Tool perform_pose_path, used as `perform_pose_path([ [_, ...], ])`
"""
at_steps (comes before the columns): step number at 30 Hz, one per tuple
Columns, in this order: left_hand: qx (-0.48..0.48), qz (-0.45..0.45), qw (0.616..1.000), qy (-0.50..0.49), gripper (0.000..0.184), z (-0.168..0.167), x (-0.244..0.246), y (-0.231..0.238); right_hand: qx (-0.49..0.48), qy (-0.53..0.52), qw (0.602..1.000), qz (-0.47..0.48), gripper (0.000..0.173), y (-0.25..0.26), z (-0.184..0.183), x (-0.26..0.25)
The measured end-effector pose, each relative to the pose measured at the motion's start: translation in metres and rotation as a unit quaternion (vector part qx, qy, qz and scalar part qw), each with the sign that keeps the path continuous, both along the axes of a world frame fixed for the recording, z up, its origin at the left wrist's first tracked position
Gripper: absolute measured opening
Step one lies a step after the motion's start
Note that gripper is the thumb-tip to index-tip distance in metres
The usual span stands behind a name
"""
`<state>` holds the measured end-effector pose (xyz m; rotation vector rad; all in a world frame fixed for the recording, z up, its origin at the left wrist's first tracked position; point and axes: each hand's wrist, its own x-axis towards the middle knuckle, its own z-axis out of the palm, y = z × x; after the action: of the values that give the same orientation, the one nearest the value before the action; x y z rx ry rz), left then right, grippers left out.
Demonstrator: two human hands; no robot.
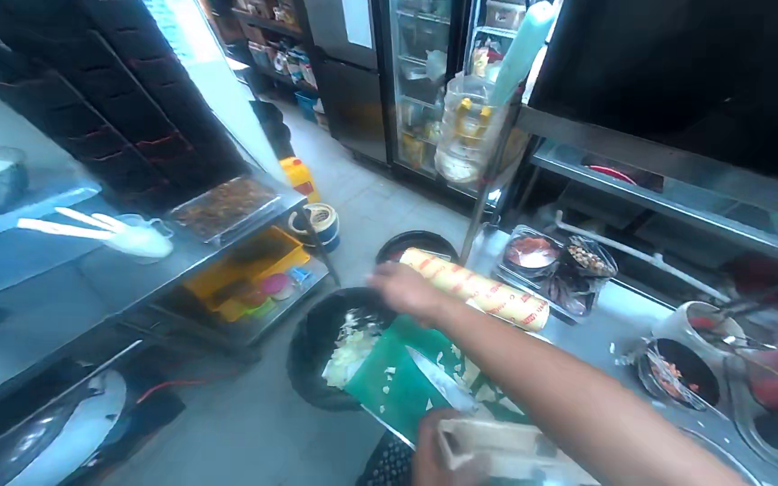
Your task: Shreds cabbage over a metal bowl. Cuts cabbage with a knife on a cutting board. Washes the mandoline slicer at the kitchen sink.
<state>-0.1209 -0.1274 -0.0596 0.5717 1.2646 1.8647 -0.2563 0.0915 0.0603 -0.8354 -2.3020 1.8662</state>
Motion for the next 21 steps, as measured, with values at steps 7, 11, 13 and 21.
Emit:
perform_pose_path([
  [7,-0.027,0.052,0.997,-0.044,0.051,0.011,-0.028,0.022,0.036,0.129,0.991,0.031,0.024,-0.021,0.098,0.108],
  [11,-0.037,0.043,0.993,-0.108,0.048,0.027,-0.031,0.053,-0.024,0.240,0.970,-0.033,0.018,-0.034,0.091,0.242],
  [13,-0.057,0.028,0.989,-0.134,0.050,0.042,-0.026,0.071,-0.074,0.214,0.968,-0.104,0.015,-0.049,0.060,0.304],
  [21,-0.046,-0.052,0.982,-0.174,0.057,0.076,0.032,0.109,-0.273,0.207,0.813,-0.471,0.036,-0.096,-0.042,0.384],
])
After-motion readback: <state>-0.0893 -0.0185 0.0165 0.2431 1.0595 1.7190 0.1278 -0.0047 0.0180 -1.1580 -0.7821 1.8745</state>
